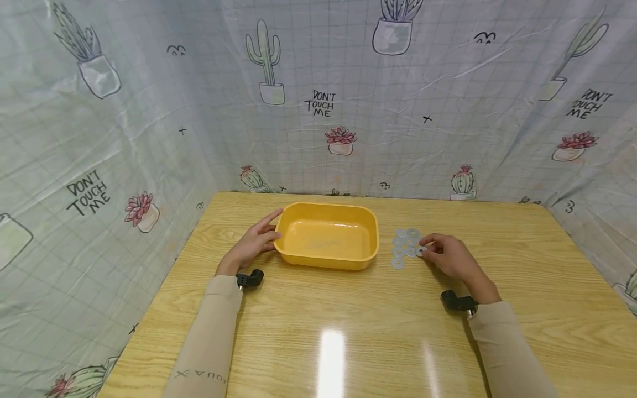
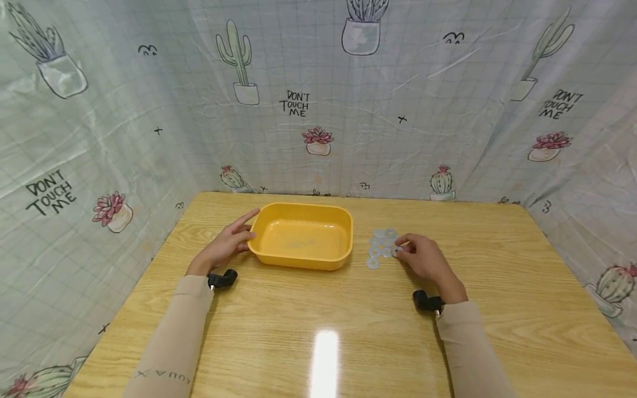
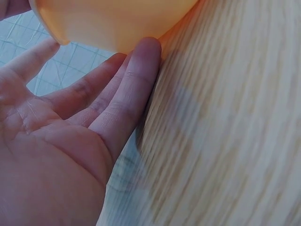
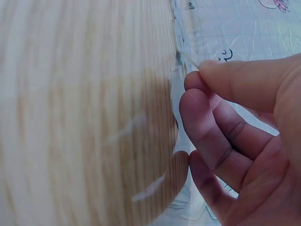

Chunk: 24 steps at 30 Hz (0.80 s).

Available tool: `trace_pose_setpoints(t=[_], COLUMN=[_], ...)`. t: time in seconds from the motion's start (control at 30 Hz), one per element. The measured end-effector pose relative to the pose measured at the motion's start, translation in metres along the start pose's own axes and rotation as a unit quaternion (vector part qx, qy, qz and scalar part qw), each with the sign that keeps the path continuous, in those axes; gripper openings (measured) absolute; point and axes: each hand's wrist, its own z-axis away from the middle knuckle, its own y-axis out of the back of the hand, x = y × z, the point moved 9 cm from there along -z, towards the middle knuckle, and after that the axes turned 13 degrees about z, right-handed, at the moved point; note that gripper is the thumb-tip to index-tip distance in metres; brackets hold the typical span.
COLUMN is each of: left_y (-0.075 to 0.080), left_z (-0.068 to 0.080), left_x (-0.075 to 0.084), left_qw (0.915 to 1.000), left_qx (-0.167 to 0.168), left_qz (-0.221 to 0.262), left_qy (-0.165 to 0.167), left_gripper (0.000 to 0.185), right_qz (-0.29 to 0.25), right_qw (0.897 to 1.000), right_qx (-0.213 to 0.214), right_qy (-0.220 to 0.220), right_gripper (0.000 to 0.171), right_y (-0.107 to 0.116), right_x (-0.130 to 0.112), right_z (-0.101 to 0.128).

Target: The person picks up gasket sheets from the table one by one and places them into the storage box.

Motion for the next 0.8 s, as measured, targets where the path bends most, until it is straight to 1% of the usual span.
trace_pose_setpoints(t=[0.13, 0.4, 0.7, 0.8], left_y=[0.0002, 0.0007, 0.0006, -0.0002], left_z=[-0.0004, -0.0006, -0.0008, -0.0008], left_x=[0.0000, -0.0007, 0.0004, 0.0006], left_qw=[1.0000, 1.0000, 1.0000, 1.0000], left_qx=[0.002, 0.004, 0.002, 0.000], left_qz=[0.000, 0.000, 0.003, 0.006], left_qy=[-0.001, 0.003, 0.003, 0.003], left_gripper=[0.066, 0.065, 0.066, 0.066], right_qz=[-0.018, -0.051, -0.097, -0.121], right_qw=[1.000, 0.998, 0.995, 0.992], right_qx=[-0.003, 0.005, 0.024, 0.025], right_qy=[-0.010, -0.022, -0.029, -0.033], right_gripper=[0.025, 0.024, 0.024, 0.025], right_y=[-0.0004, 0.0015, 0.0049, 0.0053], right_x=[0.0024, 0.0051, 0.0052, 0.0046], right_z=[0.0004, 0.0003, 0.0016, 0.0018])
